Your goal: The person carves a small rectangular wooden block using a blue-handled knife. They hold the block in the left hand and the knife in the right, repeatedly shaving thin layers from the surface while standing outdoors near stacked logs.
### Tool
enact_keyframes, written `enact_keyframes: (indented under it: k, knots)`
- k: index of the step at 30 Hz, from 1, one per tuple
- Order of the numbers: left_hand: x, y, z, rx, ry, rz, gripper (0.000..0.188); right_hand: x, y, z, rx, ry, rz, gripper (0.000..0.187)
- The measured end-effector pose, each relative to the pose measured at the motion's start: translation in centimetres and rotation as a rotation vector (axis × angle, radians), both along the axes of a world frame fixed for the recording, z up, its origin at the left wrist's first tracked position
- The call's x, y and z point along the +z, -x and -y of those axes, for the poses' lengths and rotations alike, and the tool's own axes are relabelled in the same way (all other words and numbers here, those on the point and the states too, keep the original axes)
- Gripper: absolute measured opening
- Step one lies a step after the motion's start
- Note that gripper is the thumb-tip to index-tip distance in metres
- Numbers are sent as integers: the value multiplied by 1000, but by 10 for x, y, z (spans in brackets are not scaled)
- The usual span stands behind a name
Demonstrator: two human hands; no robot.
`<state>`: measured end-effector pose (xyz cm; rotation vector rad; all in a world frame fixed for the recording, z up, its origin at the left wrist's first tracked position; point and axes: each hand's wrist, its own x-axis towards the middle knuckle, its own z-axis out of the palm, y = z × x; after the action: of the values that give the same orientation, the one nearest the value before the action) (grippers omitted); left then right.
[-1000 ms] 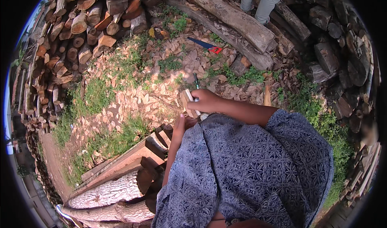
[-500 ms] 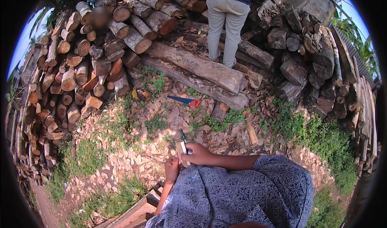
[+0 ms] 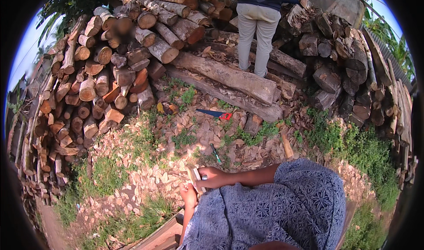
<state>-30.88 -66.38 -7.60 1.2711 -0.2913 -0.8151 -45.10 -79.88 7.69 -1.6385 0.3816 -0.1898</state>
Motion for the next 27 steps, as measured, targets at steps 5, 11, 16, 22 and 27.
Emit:
enact_keyframes:
  k: [5, 11, 16, 22, 27]
  knots:
    - [1, -41, -21, 62, -184, -368, 28, 15, -3, -10, -93, -44, 2, 45]
    - [71, -17, 0, -686, 43, -717, 89, 15, -2, -15, -467, -159, 3, 30]
    - [98, -6, 29, -534, 153, -664, 52, 5, 11, -13, -405, 1, -87, 42]
    - [114, -23, 48, -208, 259, -406, 38, -49, 38, 18, -291, 154, -187, 43]
    - [75, -66, 22, -14, -19, -288, 57, -117, 114, 83, -935, -350, -60, 34]
